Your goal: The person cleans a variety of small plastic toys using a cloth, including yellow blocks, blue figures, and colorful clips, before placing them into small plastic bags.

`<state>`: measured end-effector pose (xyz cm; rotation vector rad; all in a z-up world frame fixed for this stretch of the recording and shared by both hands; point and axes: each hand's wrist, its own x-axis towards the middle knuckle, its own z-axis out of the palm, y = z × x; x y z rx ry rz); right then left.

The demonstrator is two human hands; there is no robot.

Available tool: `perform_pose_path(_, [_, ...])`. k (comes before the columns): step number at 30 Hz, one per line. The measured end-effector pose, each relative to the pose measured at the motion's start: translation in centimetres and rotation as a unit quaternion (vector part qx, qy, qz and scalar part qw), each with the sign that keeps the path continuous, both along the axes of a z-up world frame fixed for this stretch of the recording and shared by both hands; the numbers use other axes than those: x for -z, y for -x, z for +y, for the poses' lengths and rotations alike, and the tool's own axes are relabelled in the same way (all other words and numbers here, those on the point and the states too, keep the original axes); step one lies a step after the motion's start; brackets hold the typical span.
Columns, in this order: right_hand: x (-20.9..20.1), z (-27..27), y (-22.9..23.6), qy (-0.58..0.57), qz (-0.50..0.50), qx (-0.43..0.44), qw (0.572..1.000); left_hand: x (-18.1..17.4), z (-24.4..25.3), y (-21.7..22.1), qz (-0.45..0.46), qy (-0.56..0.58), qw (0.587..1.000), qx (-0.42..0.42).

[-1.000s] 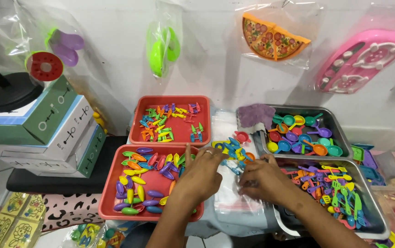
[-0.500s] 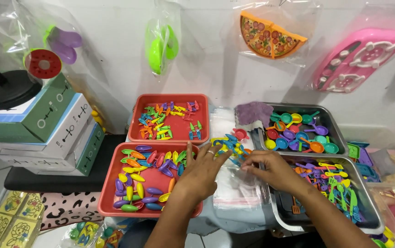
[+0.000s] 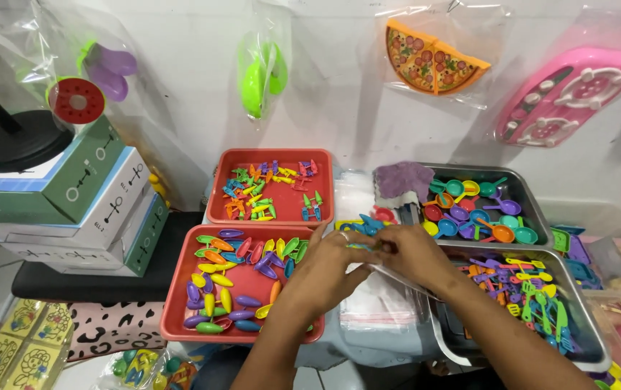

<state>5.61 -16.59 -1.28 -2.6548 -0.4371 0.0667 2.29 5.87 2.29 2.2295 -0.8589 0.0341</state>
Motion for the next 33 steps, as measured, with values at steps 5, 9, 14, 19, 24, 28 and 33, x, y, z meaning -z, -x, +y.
perform_pose_path(5, [-0.9,1.5,-0.3,0.013,0.012,0.034,0.999,-0.9,0.9,0.2,-0.018,0.155,0.988,0.004])
perform_pose_path(9, [0.9,0.9,-1.7,-0.012,0.016,0.030,0.999,0.1,1.7,-1.2,-0.020,0.384,0.922,0.052])
perform_pose_path(14, [1.1,0.7,-1.3,-0.079,0.025,0.027,0.996,-0.5,3.9,-0.6,0.053,0.568,0.817,0.085])
perform_pose_path(19, [2.9,0.1,-2.1,-0.342,0.057,0.063,0.936,-0.3,3.4,-0.7,0.085,0.576,0.802,0.137])
perform_pose_path(24, [1.6,0.0,2.0,-0.434,0.354,-0.172,0.811,-1.1,2.4,0.2,0.232,0.524,0.774,0.270])
perform_pose_path(28, [-0.7,2.0,4.2,-0.497,0.378,-0.295,0.723,-1.0,1.2,1.0,0.311,0.552,0.728,0.262])
perform_pose_path(33, [0.5,1.0,5.3,-0.503,0.371,-0.116,0.772,-0.6,0.5,0.9,0.262,0.520,0.786,0.209])
